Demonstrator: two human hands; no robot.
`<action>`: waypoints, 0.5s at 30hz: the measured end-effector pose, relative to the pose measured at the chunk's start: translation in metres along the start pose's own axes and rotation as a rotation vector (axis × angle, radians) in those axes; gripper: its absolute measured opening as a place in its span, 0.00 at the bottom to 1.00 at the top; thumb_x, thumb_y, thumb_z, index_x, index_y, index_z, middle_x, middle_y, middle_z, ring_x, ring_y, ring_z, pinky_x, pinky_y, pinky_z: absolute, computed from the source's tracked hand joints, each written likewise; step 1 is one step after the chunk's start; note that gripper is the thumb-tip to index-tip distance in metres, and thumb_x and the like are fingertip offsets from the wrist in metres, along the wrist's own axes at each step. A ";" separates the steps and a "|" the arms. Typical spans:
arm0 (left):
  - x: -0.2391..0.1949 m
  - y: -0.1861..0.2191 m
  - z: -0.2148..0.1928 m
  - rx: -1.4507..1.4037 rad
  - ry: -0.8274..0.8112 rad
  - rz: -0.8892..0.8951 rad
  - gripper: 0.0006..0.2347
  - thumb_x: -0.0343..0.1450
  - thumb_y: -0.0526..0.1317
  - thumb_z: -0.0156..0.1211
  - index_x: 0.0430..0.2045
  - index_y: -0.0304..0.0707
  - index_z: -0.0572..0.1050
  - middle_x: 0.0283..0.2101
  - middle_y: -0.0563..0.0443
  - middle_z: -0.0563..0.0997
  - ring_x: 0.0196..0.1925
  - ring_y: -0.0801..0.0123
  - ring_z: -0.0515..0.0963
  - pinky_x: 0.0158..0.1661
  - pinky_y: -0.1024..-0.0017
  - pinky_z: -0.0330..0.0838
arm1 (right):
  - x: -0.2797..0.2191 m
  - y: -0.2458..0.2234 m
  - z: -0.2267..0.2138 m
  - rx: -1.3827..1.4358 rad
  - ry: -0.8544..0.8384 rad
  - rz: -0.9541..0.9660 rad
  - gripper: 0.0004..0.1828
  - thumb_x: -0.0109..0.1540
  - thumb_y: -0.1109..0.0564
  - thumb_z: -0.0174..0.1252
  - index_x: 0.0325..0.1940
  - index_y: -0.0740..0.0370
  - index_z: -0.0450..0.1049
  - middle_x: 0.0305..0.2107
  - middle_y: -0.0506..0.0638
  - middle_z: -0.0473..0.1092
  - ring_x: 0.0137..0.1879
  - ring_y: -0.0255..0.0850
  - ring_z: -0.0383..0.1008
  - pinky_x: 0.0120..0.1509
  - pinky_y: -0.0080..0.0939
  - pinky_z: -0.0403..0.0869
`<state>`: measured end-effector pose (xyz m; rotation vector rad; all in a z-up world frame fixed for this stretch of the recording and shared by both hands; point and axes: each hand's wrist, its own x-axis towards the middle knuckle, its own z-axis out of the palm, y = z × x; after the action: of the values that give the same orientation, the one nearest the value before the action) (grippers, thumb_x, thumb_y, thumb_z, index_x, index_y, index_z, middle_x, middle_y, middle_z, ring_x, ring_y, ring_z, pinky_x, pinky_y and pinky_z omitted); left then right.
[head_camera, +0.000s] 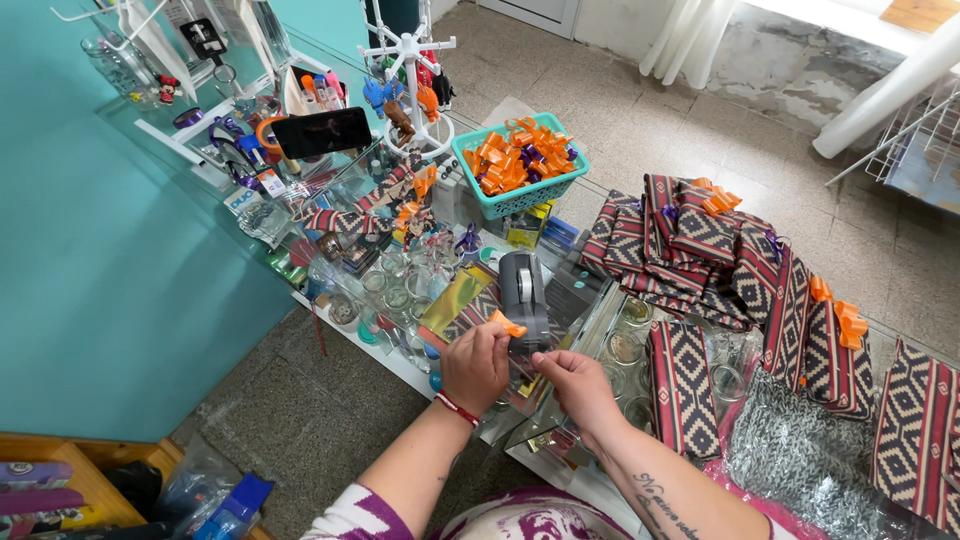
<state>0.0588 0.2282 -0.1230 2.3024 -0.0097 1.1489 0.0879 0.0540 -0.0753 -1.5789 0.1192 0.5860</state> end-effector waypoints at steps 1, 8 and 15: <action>0.000 0.000 0.000 -0.002 0.006 0.009 0.09 0.79 0.44 0.44 0.36 0.42 0.72 0.31 0.48 0.82 0.28 0.49 0.80 0.27 0.56 0.69 | 0.003 0.004 0.000 0.013 -0.002 0.005 0.11 0.64 0.51 0.65 0.29 0.57 0.78 0.10 0.41 0.54 0.15 0.29 0.45 0.19 0.33 0.43; 0.001 0.002 -0.001 0.031 0.017 0.020 0.10 0.79 0.44 0.43 0.35 0.42 0.72 0.30 0.49 0.81 0.27 0.51 0.80 0.26 0.58 0.69 | -0.003 -0.010 0.007 -0.015 -0.028 0.102 0.13 0.65 0.47 0.64 0.31 0.55 0.76 0.12 0.40 0.51 0.17 0.30 0.44 0.21 0.33 0.43; 0.002 0.003 -0.001 0.051 0.019 0.015 0.11 0.79 0.45 0.43 0.34 0.44 0.73 0.29 0.52 0.81 0.27 0.52 0.81 0.26 0.58 0.69 | -0.001 -0.013 0.015 -0.126 -0.082 0.155 0.10 0.63 0.50 0.66 0.30 0.54 0.78 0.14 0.47 0.64 0.17 0.30 0.50 0.20 0.32 0.46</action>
<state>0.0586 0.2270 -0.1193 2.3398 0.0102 1.1913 0.0881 0.0693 -0.0626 -1.6746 0.1464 0.7914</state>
